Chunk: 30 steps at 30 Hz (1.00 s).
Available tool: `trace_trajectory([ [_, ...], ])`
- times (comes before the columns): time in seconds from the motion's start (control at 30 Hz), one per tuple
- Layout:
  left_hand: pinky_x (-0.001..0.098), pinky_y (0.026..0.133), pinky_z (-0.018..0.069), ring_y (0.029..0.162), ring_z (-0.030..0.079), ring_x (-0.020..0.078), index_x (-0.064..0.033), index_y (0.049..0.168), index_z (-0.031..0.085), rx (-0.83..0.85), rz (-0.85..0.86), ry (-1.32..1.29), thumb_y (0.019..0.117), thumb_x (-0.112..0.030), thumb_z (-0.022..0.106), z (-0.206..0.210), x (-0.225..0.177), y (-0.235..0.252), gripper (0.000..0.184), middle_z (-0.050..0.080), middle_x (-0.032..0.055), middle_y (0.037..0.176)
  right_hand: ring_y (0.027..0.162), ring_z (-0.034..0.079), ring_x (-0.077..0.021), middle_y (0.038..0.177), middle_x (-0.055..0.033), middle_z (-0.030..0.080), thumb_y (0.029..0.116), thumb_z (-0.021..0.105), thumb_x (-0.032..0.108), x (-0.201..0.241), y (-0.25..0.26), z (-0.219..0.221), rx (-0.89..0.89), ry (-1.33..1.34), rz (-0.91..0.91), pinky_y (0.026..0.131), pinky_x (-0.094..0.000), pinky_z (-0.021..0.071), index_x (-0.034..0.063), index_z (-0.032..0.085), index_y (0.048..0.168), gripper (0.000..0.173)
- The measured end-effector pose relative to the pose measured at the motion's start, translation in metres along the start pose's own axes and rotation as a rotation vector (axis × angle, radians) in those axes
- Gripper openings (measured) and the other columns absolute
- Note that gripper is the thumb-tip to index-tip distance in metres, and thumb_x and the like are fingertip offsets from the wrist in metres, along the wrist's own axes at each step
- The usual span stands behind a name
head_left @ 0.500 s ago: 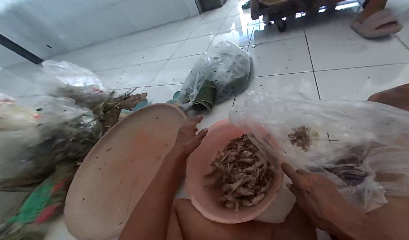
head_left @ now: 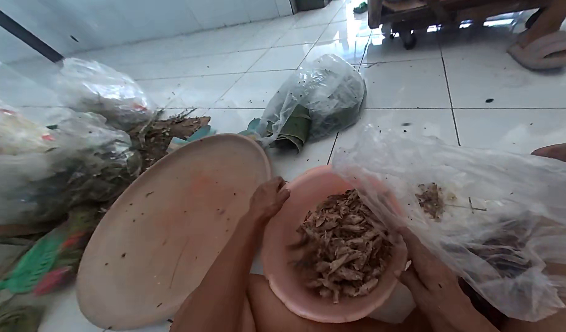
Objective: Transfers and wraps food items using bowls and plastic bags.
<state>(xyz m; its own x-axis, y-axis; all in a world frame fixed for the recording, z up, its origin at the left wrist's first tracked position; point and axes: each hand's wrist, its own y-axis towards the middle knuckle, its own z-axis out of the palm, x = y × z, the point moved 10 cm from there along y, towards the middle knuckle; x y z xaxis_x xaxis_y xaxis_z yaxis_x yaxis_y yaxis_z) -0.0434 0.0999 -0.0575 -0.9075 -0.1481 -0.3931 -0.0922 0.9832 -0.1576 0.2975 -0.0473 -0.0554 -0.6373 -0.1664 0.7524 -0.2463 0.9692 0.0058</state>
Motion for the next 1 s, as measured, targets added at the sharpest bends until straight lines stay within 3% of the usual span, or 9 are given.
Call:
trace_trajectory([
  [0.17,0.0671,0.080,0.0476,0.092,0.063,0.0465,0.0064,0.110,0.061,-0.057,-0.081,-0.007,0.1051,-0.015,0.055,-0.006,0.023,-0.020,0.023,0.063,0.0281,0.096,0.064,0.065,-0.0133,0.094,-0.0072,0.063,0.0890,0.056,0.007,-0.015,-0.002,0.006,-0.091,0.422,0.168,0.058,-0.0315,0.0587,0.0002,0.044,0.147,0.060],
  [0.27,0.0678,0.082,0.0476,0.093,0.063,0.0483,0.0072,0.109,0.061,-0.107,-0.165,0.005,0.1043,-0.015,0.057,-0.020,0.040,-0.031,0.023,0.064,0.0299,0.096,0.062,0.069,-0.0151,0.095,-0.0075,0.069,0.0881,0.050,-0.001,-0.019,-0.010,0.016,-0.157,0.704,0.263,0.057,-0.0316,0.0615,-0.0045,0.049,0.130,0.042],
  [0.37,0.0695,0.087,0.0447,0.099,0.062,0.0504,0.0092,0.110,0.062,-0.127,-0.245,-0.021,0.1042,-0.013,0.057,-0.030,0.056,-0.037,0.023,0.063,0.0324,0.102,0.067,0.071,-0.0188,0.101,-0.0109,0.068,0.0917,0.046,-0.001,-0.016,-0.016,0.044,0.048,0.807,0.367,0.060,-0.0341,0.0617,-0.0044,0.045,0.132,0.041],
  [0.5,0.0590,0.076,0.0484,0.084,0.060,0.0382,0.0068,0.109,0.059,-0.117,-0.279,-0.229,0.1072,-0.013,0.051,-0.032,0.070,-0.044,0.021,0.061,0.0260,0.095,0.063,0.069,-0.0197,0.088,-0.0081,0.066,0.0975,0.046,0.015,-0.020,-0.005,0.084,0.310,0.944,0.481,0.056,-0.0349,0.0607,0.0045,0.031,0.148,0.053],
  [0.57,0.0555,0.078,0.0495,0.086,0.061,0.0340,0.0047,0.119,0.059,-0.085,-0.292,-0.330,0.1076,-0.013,0.049,-0.034,0.058,-0.049,0.023,0.062,0.0253,0.100,0.059,0.066,-0.0184,0.084,-0.0094,0.065,0.1035,0.045,0.017,-0.027,0.007,0.088,0.305,0.982,0.538,0.052,-0.0326,0.0572,0.0058,0.032,0.149,0.048],
  [0.63,0.0484,0.077,0.0503,0.085,0.061,0.0261,0.0000,0.129,0.058,-0.072,-0.281,-0.413,0.1082,-0.015,0.047,-0.036,0.048,-0.057,0.027,0.063,0.0204,0.103,0.057,0.064,-0.0179,0.084,-0.0110,0.065,0.1059,0.044,0.015,-0.033,0.017,0.086,0.259,1.005,0.614,0.050,-0.0321,0.0546,0.0032,0.041,0.140,0.036],
  [0.77,0.0317,0.068,0.0523,0.075,0.061,0.0119,-0.0027,0.134,0.054,-0.127,-0.325,-0.570,0.1063,-0.011,0.048,-0.041,0.048,-0.075,0.029,0.063,0.0109,0.097,0.050,0.061,-0.0181,0.080,-0.0112,0.063,0.1024,0.047,0.008,-0.037,0.024,0.086,0.206,1.038,0.653,0.043,-0.0323,0.0528,-0.0003,0.049,0.119,0.019],
  [0.83,0.0236,0.061,0.0555,0.068,0.064,0.0051,-0.0036,0.130,0.055,-0.174,-0.295,-0.657,0.1038,-0.007,0.049,-0.045,0.047,-0.082,0.027,0.065,0.0036,0.089,0.048,0.060,-0.0178,0.078,-0.0106,0.063,0.1014,0.048,0.005,-0.036,0.024,0.085,0.210,1.043,0.636,0.043,-0.0325,0.0528,-0.0005,0.051,0.113,0.013],
  [1.0,0.0180,0.058,0.0562,0.064,0.064,-0.0009,-0.0028,0.115,0.056,-0.222,-0.199,-0.689,0.0933,0.009,0.049,-0.072,0.016,-0.102,0.026,0.065,-0.0062,0.079,0.045,0.059,-0.0156,0.076,-0.0078,0.065,0.1001,0.046,0.001,-0.032,0.021,0.084,0.242,1.090,0.553,0.041,-0.0308,0.0524,0.0010,0.056,0.109,0.013],
])
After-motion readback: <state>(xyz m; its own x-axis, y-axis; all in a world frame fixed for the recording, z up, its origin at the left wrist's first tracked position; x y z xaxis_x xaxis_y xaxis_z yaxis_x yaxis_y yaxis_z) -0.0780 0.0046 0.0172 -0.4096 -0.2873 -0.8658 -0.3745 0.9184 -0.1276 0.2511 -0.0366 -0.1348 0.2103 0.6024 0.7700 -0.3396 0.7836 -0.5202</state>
